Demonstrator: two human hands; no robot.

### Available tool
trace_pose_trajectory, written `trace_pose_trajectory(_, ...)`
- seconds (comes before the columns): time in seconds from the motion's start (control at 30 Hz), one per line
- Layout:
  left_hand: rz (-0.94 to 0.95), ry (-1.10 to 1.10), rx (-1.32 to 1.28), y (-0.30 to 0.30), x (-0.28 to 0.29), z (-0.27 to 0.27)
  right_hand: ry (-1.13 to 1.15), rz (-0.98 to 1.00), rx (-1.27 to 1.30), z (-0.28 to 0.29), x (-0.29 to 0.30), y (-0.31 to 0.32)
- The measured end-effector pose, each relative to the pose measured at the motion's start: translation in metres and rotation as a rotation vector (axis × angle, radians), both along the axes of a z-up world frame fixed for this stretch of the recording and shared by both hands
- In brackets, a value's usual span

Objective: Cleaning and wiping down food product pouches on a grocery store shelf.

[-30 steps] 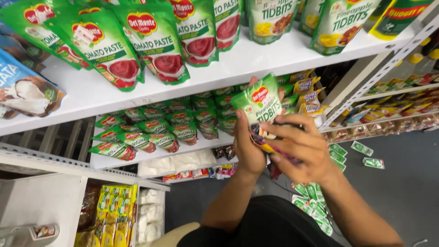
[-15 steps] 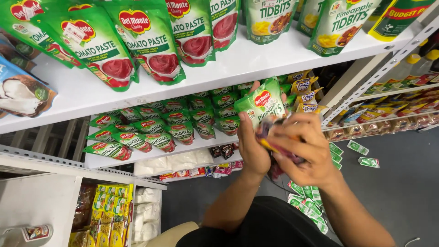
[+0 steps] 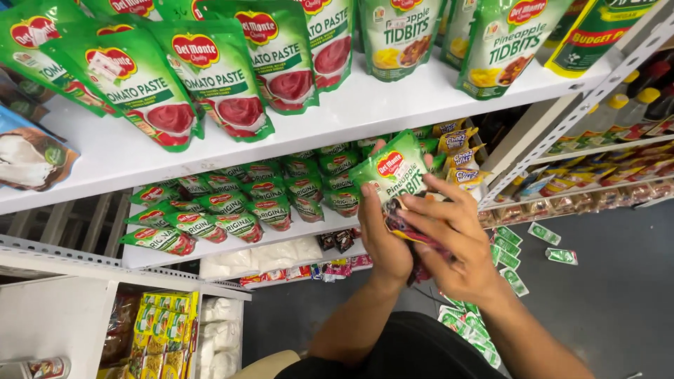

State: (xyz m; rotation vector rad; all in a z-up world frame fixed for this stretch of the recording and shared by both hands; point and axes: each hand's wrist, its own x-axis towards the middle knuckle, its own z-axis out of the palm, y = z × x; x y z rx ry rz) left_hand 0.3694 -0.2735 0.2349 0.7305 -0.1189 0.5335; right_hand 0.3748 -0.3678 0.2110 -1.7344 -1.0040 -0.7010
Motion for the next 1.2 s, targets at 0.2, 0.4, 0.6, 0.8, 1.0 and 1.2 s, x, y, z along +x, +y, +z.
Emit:
trace_pose_trajectory(0.2, -0.105, 0.131, 0.330, 0.003, -0.013, -0.018, 0.253, 0.009, -0.071, 0.046, 0.017, -0.017)
trace_pose_trajectory(0.4, -0.042, 0.085, 0.619, 0.004, -0.015, -0.005, 0.171, -0.054, 0.181, 0.025, 0.042, -0.007)
trace_pose_trajectory(0.6, 0.116, 0.153, 0.488, 0.021, -0.012, 0.024, 0.065, -0.027, -0.066, 0.014, 0.004, 0.002)
trace_pose_trajectory(0.8, -0.082, -0.005, 0.014, 0.030, 0.009, -0.036, 0.447, -0.024, 0.456, -0.001, 0.035, -0.032)
trace_pose_trajectory(1.0, 0.015, -0.002, 0.172, 0.032, 0.016, -0.063, 0.755, 0.243, 0.485, 0.000, 0.016, -0.009)
trace_pose_trajectory(1.2, 0.314, 0.023, 0.426, 0.027, 0.014, -0.023, 0.240, -0.099, 0.251, -0.004, 0.027, -0.013)
